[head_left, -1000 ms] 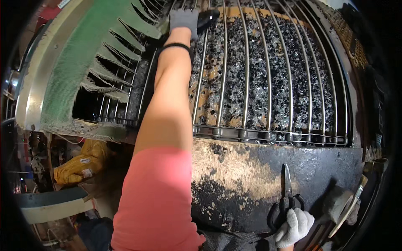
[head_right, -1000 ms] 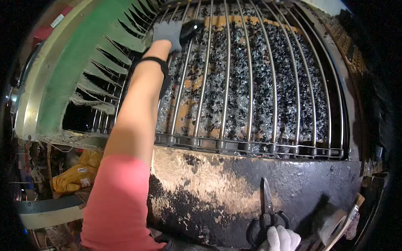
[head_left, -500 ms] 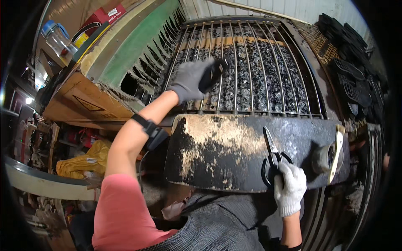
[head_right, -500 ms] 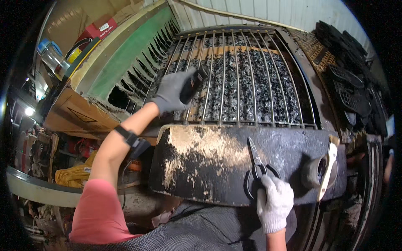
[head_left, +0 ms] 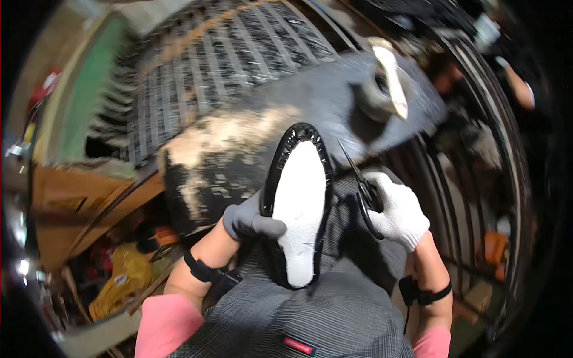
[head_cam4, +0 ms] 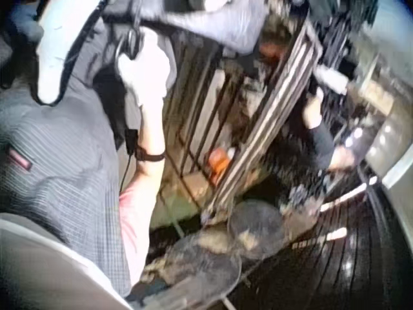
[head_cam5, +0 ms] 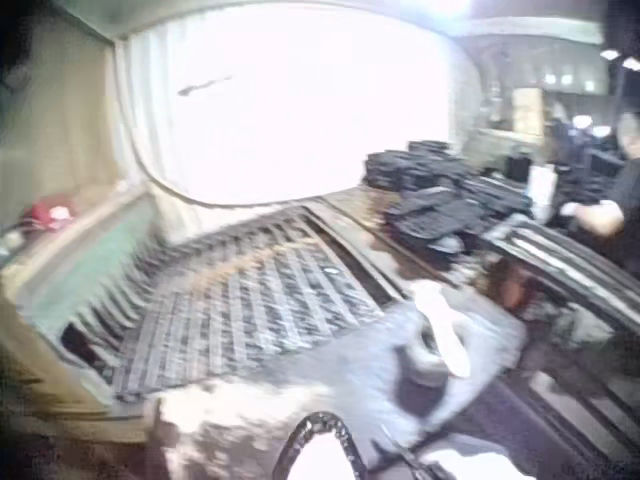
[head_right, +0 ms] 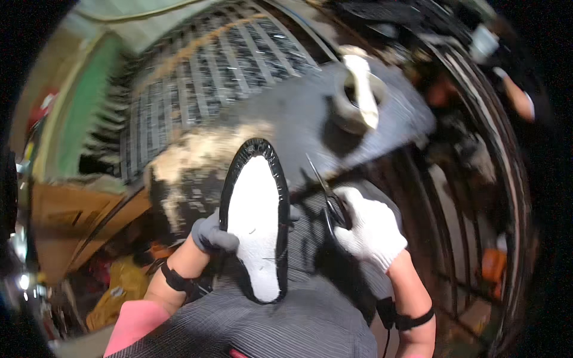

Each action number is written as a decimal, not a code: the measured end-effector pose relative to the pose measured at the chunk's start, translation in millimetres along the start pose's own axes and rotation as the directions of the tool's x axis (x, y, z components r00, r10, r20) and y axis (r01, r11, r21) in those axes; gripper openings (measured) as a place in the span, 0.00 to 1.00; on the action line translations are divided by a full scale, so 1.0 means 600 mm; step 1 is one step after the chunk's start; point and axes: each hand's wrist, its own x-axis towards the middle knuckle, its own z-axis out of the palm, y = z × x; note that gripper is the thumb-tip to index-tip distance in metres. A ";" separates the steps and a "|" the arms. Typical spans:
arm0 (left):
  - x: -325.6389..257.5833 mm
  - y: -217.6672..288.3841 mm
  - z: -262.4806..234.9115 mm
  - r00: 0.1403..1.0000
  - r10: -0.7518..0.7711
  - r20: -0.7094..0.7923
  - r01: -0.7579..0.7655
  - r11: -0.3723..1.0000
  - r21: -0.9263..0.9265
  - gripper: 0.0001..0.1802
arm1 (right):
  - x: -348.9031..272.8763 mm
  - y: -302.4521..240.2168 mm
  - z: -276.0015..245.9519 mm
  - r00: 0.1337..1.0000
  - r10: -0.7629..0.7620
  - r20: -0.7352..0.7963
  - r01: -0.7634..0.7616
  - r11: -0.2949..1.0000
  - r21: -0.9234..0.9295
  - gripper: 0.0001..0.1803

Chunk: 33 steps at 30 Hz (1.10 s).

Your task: Trimming excess material from shoe soles with scissors and applying glue with a brush.

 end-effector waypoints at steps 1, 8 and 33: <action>0.024 -0.034 0.003 1.000 0.006 -0.001 -0.006 0.996 -0.089 0.59 | -0.021 0.002 -0.011 0.998 0.043 -0.048 -0.043 0.999 -0.005 0.23; 0.140 -0.090 0.025 0.952 -0.160 0.261 0.245 0.910 -0.336 0.59 | -0.076 0.052 -0.093 0.957 -0.126 -0.260 0.022 0.929 -0.371 0.20; 0.135 -0.203 -0.092 0.995 -0.067 0.069 0.048 0.969 0.242 0.14 | -0.175 0.125 -0.059 0.997 0.061 -0.038 -0.064 0.992 -0.109 0.11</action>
